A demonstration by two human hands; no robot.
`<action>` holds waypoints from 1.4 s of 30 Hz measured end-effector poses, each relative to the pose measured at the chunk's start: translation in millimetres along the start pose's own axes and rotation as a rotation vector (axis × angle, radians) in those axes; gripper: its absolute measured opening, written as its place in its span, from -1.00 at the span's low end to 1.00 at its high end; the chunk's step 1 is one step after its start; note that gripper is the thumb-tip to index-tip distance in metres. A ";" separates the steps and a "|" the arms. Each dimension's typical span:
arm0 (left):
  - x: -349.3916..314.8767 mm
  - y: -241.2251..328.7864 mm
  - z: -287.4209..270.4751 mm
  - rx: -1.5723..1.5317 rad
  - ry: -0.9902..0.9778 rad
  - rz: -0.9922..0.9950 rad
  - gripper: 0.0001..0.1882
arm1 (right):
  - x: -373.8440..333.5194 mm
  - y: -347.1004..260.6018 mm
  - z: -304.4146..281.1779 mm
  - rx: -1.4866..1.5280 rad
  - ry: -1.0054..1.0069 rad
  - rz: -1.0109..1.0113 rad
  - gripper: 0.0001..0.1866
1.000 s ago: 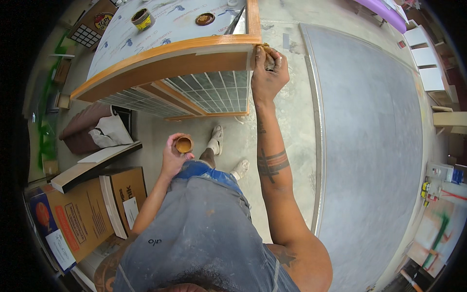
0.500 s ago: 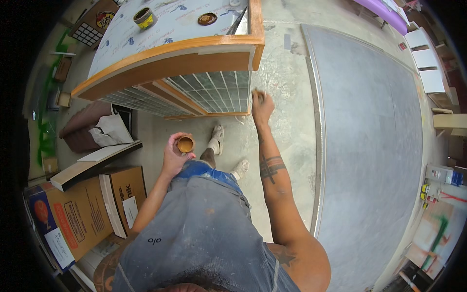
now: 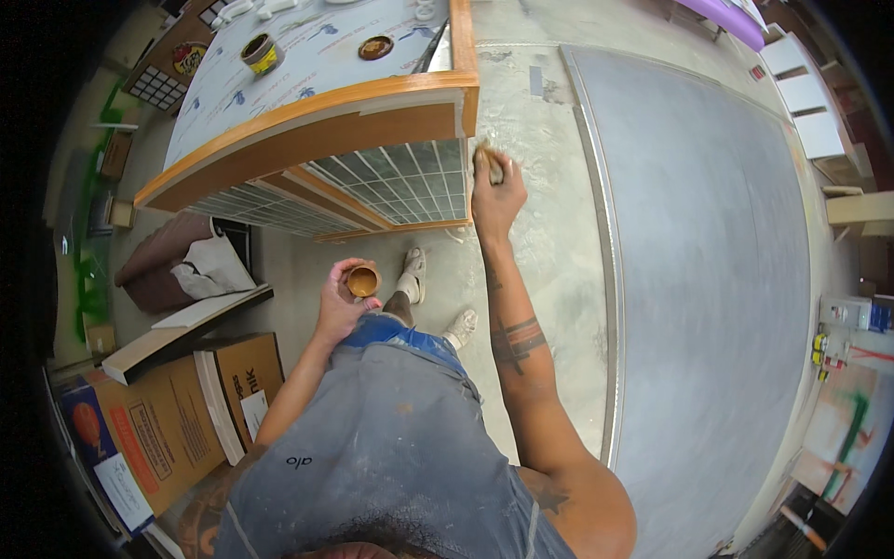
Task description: Applying wood stain or finish to the frame of a tiled display case using a cloth.
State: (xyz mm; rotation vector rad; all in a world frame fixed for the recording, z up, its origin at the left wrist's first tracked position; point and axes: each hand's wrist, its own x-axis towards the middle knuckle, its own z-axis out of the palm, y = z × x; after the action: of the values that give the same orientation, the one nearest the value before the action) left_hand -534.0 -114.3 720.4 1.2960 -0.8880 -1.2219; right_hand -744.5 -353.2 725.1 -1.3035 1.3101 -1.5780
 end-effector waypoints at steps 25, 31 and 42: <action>-9.1 2.2 -21.3 -0.063 0.107 -0.004 -0.19 | 29.7 -19.9 20.2 -0.061 0.041 -0.127 -0.80; -10.2 1.2 -18.4 -0.032 0.086 0.004 -0.16 | -20.4 128.9 -7.2 -0.563 -0.197 0.128 -0.63; -7.6 9.2 -3.4 0.007 0.087 0.026 -0.14 | -346.0 328.6 -289.2 -0.015 -0.505 1.165 -0.84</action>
State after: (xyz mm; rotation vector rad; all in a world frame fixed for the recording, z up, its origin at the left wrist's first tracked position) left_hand -530.8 -107.4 730.2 1.3288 -0.8446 -1.1345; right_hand -963.8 -35.0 322.6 -0.6074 1.3281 -0.3933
